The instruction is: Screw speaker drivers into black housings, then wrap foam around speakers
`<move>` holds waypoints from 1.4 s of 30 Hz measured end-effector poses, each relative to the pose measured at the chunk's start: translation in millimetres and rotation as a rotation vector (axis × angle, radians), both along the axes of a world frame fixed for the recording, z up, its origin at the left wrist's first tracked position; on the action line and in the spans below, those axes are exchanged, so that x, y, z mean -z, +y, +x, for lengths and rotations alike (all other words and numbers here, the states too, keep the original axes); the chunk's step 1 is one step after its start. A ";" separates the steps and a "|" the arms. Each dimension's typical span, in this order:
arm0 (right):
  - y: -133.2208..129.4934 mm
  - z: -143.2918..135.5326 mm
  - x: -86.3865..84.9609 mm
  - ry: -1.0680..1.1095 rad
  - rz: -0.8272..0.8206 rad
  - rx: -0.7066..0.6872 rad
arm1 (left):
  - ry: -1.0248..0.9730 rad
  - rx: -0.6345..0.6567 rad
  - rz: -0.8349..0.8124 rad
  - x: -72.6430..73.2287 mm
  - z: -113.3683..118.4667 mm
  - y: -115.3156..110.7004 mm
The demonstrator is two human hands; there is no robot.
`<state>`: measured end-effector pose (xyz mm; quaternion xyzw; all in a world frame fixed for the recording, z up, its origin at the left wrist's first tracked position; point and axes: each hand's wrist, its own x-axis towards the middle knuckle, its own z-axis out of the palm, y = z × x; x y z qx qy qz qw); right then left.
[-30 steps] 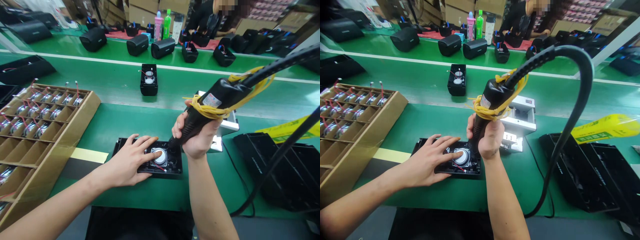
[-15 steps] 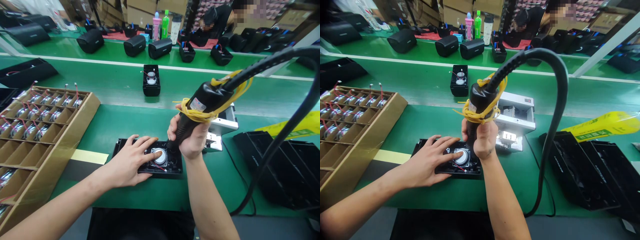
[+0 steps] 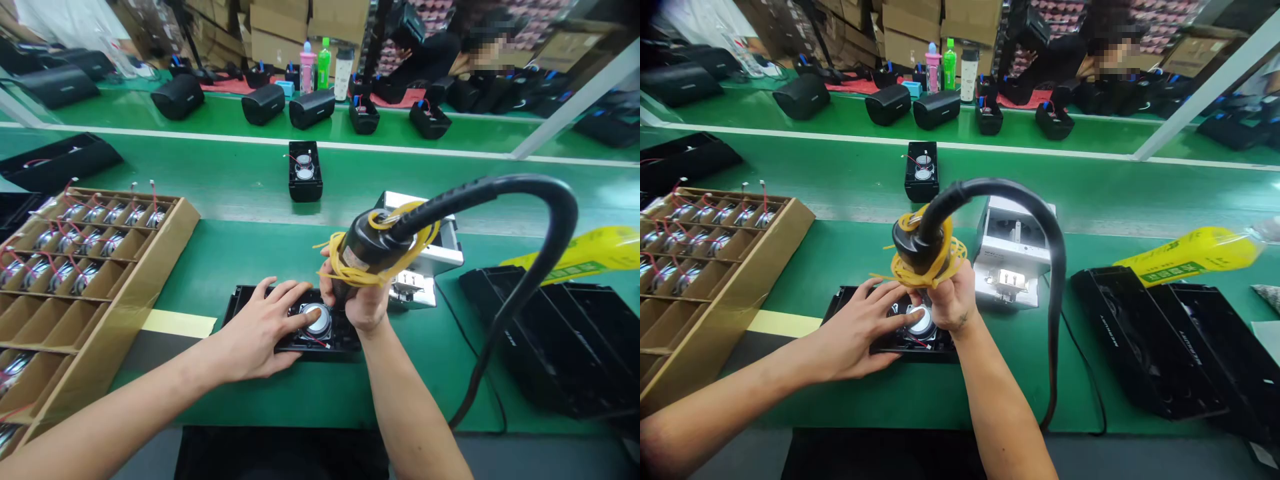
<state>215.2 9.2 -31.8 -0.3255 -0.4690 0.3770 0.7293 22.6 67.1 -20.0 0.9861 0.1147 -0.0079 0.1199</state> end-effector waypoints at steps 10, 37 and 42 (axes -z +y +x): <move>2.4 -5.3 5.2 0.022 0.066 -0.048 | -0.036 0.006 0.002 2.6 -0.2 -0.3; -48.1 81.8 -65.8 -0.205 0.133 0.635 | -0.187 -0.206 -0.021 12.6 14.8 -19.5; -50.8 78.5 -68.1 -0.179 0.138 0.623 | -0.198 -0.234 -0.034 18.9 18.4 -20.2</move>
